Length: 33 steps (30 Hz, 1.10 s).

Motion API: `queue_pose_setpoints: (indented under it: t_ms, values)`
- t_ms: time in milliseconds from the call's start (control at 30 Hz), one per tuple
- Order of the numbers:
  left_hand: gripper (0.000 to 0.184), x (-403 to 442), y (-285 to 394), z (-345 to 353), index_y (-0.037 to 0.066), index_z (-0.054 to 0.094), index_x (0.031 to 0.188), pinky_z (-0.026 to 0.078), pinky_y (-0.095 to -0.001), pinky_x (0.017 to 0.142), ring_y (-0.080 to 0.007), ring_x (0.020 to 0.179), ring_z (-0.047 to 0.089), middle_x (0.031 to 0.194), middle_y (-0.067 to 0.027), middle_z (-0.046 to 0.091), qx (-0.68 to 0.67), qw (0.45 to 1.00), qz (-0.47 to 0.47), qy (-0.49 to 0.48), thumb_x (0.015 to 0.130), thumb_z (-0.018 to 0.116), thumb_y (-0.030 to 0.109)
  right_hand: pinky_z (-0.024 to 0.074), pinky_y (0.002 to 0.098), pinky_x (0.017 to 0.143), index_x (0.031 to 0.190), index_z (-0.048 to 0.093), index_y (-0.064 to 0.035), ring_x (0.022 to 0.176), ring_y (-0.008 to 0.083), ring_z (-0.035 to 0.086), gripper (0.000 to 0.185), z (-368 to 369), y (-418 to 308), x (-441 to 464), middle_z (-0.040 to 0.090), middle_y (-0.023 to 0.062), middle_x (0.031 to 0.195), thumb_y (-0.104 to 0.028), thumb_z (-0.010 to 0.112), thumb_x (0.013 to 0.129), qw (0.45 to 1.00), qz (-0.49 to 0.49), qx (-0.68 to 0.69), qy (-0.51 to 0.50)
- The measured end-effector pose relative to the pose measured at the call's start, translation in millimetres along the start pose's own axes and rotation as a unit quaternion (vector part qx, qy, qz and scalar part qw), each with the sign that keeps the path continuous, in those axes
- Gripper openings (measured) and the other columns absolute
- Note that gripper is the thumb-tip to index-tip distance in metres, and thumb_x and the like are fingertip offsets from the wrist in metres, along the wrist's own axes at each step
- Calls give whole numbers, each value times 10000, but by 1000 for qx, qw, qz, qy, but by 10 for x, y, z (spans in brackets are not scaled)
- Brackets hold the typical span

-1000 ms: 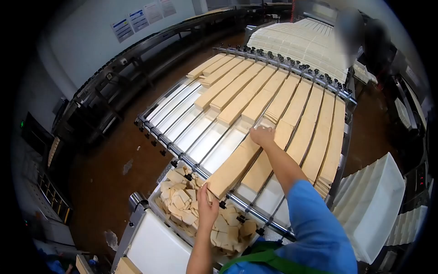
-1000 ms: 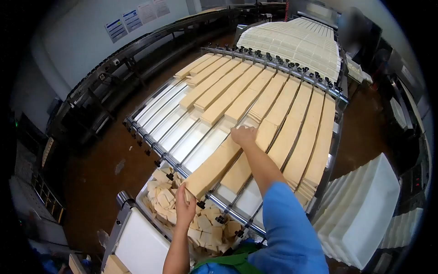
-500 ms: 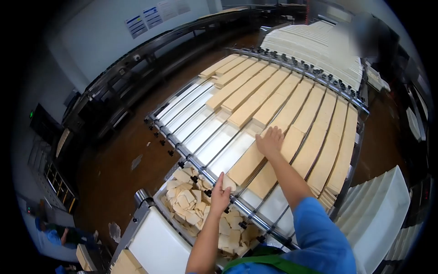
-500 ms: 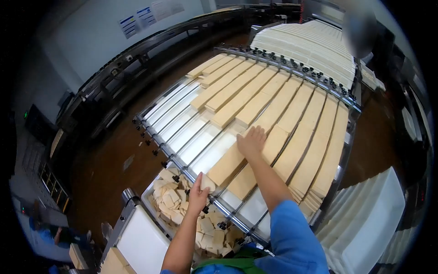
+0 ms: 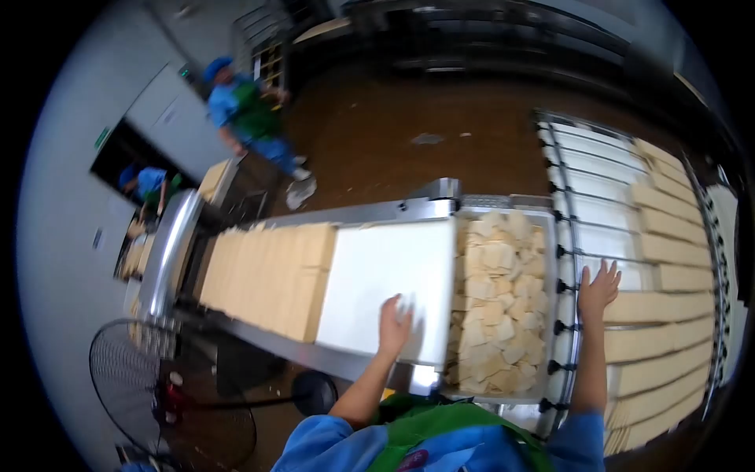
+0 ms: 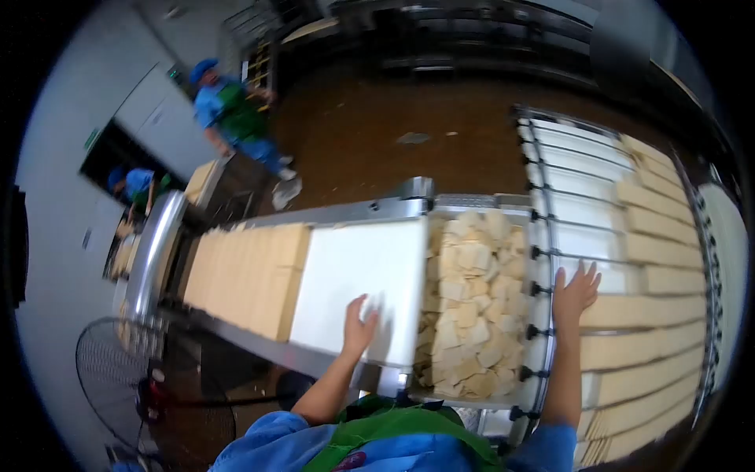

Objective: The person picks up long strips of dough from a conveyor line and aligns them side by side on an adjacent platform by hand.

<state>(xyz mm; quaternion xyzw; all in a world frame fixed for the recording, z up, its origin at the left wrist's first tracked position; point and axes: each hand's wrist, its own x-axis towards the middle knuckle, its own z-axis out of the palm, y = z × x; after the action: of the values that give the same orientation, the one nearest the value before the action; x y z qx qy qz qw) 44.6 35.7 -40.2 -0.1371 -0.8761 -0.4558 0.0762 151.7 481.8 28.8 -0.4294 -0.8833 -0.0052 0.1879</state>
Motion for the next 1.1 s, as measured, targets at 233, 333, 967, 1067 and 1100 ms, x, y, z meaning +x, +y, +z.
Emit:
queue_pose_setpoints:
  t_ms: [233, 333, 967, 1067, 1100]
  values:
    - [863, -311, -1019, -1639, 3, 299, 1376, 375, -491, 960, -468, 1110, 414, 1282, -316, 330, 315, 879, -345, 98, 694, 773, 241, 159, 572, 1090, 1329, 457, -49, 1373, 430, 196, 618, 351, -2392, -932, 255, 233, 1484, -377, 614, 830, 939, -253, 170, -160]
    - [862, -375, -1520, -1800, -15, 261, 1363, 388, -499, 942, -488, 1090, 413, 1278, -332, 264, 212, 910, -335, 125, 684, 755, 175, 230, 533, 1051, 1299, 496, -70, 1352, 397, 250, 621, 598, -3428, -1426, 330, 220, 1446, -366, 660, 778, 924, -305, 156, -171]
    - [920, 60, -1138, -1982, -84, 231, 1360, 499, -456, 823, -456, 968, 544, 1201, -284, 373, 152, 937, -304, -74, 719, 767, 300, 429, 420, 960, 1387, 346, -115, 1208, 352, 427, 706, 471, -6107, -1949, 277, 186, 1429, -536, 523, 848, 878, -300, 51, -370]
    - [873, 3, -1090, -1909, -40, 278, 1354, 499, -460, 814, -449, 945, 543, 1182, -266, 374, 130, 951, -258, -111, 702, 767, 275, 448, 438, 930, 1338, 374, -92, 1178, 373, 440, 734, 407, -5577, -1716, 326, 160, 1344, -483, 621, 767, 903, -197, 82, -372]
    - [846, 43, -965, -1897, -16, 293, 1343, 497, -469, 817, -454, 943, 539, 1184, -267, 368, 97, 949, -260, -147, 703, 764, 273, 444, 444, 933, 1342, 372, -86, 1177, 378, 438, 761, 346, -5356, -1569, 326, 154, 1339, -471, 643, 745, 908, -140, 84, -385]
